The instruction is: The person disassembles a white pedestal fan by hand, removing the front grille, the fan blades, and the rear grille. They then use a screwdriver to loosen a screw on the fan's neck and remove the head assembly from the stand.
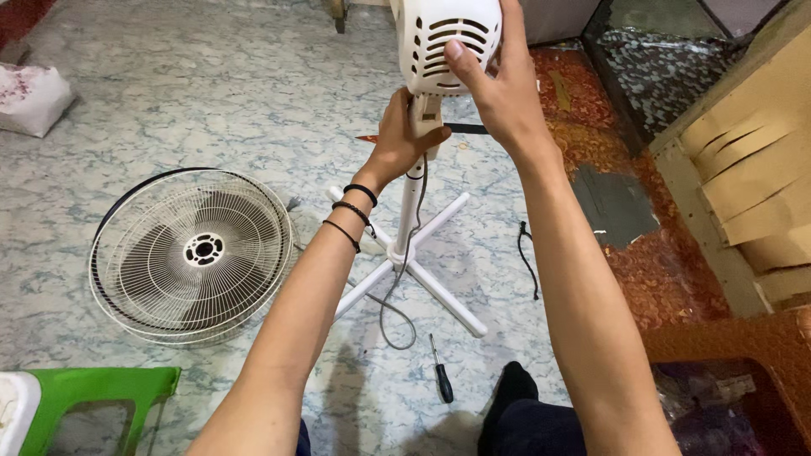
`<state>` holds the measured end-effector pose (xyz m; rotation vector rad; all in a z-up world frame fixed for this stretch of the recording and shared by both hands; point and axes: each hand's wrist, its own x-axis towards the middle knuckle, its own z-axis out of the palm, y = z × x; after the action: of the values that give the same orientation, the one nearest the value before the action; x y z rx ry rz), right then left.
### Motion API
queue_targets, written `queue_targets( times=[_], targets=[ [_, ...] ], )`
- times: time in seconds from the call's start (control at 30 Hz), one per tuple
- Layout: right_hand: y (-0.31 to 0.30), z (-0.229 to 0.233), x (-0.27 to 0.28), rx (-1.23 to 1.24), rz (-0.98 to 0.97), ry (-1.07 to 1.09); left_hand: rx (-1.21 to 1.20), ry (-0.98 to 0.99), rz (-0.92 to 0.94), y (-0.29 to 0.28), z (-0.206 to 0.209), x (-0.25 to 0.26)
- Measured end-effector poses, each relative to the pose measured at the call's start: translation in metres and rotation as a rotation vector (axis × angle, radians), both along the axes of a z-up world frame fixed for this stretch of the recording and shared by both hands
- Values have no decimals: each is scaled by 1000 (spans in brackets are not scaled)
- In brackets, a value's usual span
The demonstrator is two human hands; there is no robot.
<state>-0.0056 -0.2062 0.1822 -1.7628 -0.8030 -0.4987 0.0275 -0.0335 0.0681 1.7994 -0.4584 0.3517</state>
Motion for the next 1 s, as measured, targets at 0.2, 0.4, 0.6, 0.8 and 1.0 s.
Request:
queue_targets(
  times=[0.2, 0.4, 0.6, 0.8, 1.0],
  targets=[
    [-4, -2, -3, -20, -4, 2, 75, -39, 82, -3, -13, 3],
    [-17, -20, -7, -34, -35, 27, -64, -120, 54, -8, -60, 0],
    [-31, -86, -7, 192, -210, -174, -242, 29, 101, 4, -112, -3],
    [-82, -203, -11, 39, -724, 274, 2, 437, 322, 24, -184, -13],
    [-108, -387, -66, -730, -456, 895, 485, 617, 317, 23, -274, -62]
  ],
)
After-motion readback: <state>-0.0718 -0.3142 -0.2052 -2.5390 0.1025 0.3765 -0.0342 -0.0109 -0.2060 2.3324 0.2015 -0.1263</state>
